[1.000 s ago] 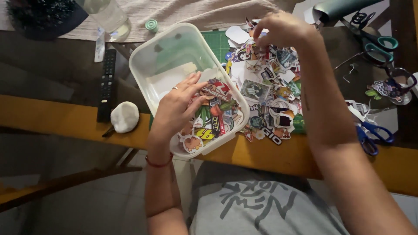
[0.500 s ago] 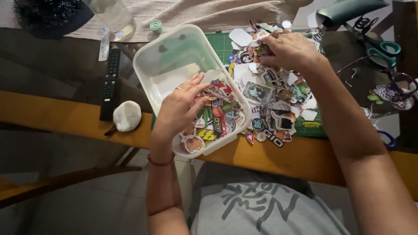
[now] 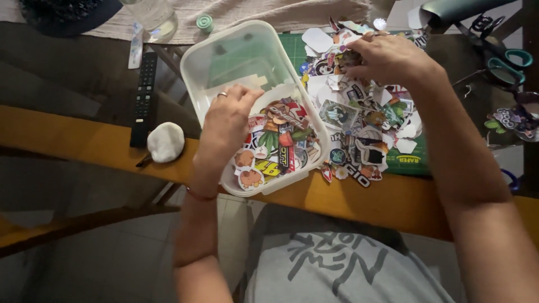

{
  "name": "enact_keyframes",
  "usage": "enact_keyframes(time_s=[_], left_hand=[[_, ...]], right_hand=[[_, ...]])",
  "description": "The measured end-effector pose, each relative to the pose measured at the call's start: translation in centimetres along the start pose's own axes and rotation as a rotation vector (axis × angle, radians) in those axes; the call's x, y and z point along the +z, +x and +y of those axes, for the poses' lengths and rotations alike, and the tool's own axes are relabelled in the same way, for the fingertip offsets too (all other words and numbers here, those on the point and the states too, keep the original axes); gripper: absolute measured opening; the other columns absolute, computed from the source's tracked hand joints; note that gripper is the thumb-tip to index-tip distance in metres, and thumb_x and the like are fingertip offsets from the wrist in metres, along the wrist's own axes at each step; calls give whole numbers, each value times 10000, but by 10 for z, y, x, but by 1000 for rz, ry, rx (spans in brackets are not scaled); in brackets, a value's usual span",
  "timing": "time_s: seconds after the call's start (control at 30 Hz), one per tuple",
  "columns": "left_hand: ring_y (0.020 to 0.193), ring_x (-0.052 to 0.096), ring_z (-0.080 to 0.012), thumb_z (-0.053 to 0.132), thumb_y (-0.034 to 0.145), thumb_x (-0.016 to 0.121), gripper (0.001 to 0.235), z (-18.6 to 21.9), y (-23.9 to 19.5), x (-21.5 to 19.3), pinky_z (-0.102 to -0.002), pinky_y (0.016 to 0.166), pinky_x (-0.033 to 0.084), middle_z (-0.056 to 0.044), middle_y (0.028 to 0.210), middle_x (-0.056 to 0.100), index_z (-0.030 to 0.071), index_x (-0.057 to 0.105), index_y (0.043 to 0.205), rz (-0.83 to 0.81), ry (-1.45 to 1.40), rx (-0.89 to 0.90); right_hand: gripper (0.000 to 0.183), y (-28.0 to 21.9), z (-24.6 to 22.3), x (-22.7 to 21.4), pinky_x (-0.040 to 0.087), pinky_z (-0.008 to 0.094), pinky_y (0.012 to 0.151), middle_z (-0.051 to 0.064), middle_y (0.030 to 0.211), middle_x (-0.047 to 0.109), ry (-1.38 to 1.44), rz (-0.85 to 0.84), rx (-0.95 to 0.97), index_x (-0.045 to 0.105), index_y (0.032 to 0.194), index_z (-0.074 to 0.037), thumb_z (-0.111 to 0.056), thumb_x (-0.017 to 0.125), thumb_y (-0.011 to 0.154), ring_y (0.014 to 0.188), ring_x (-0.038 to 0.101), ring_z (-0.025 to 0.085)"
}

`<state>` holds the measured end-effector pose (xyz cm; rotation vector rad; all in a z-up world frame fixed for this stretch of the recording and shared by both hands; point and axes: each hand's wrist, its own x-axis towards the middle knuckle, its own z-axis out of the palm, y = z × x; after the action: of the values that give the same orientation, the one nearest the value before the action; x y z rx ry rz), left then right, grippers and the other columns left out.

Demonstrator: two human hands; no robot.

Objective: Sorting through a pile of stickers and placing selected ones into a plastic bin.

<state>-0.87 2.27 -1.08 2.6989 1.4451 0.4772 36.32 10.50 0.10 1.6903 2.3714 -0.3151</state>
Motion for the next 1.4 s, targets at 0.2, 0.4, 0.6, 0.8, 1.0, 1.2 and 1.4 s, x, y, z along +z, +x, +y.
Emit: enact_keyframes(time_s=[0.2,0.4,0.6,0.8,1.0,1.2,1.4], left_hand=[[1024,629,-320,-185,785,699,735,-16,17,-16,-444,826,550,-124,1259,695,120,680,1453,-119,45,42],[985,637,-275,-306,857,532,639,-54,34,-19,-353,797,578,-117,1163,749,30,727,1364,-141,-86,158],[964,629,-286,-261,930,486,579,-70,44,-21,-400,731,540,-127,1206,733,62,739,1337,-205,-84,191],[1007,605,-310,-242,956,478,514,-81,51,-19,-423,773,503,-149,1196,703,37,739,1300,-181,-194,265],[1007,663,-331,-231,963,519,495,-88,54,-23,-448,757,557,-145,1233,739,57,767,1279,-168,-90,247],[996,618,-326,-257,886,557,554,-83,47,-16,-444,738,549,-146,1176,732,68,763,1285,-136,-52,136],[986,607,-335,-254,889,511,598,-69,43,-15,-468,715,524,-130,1162,727,101,771,1295,-100,-48,42]], right_hand=[[660,3,16,12,512,542,928,169,1480,626,5,57,-46,503,1612,-159,-525,599,1071,1221,650,400],[664,3,14,12,485,536,958,186,1478,638,23,57,-48,515,1617,-118,-500,595,1080,1298,613,403],[633,8,22,23,525,529,868,196,1402,671,-33,111,-91,556,1583,-106,-491,626,1086,1215,655,401],[733,11,25,29,521,503,913,176,1477,678,-31,166,-137,562,1596,-60,-494,711,1024,1248,667,396],[565,5,-10,25,483,473,740,214,1313,726,-62,252,-50,516,1611,-52,-386,589,1162,1039,681,366],[485,21,-76,31,478,564,1023,132,1433,718,0,334,-240,688,1479,-174,-418,709,1060,1276,638,305],[373,45,-104,45,452,564,888,173,1387,665,30,213,-291,724,1393,-154,-337,673,1072,1114,598,341]])
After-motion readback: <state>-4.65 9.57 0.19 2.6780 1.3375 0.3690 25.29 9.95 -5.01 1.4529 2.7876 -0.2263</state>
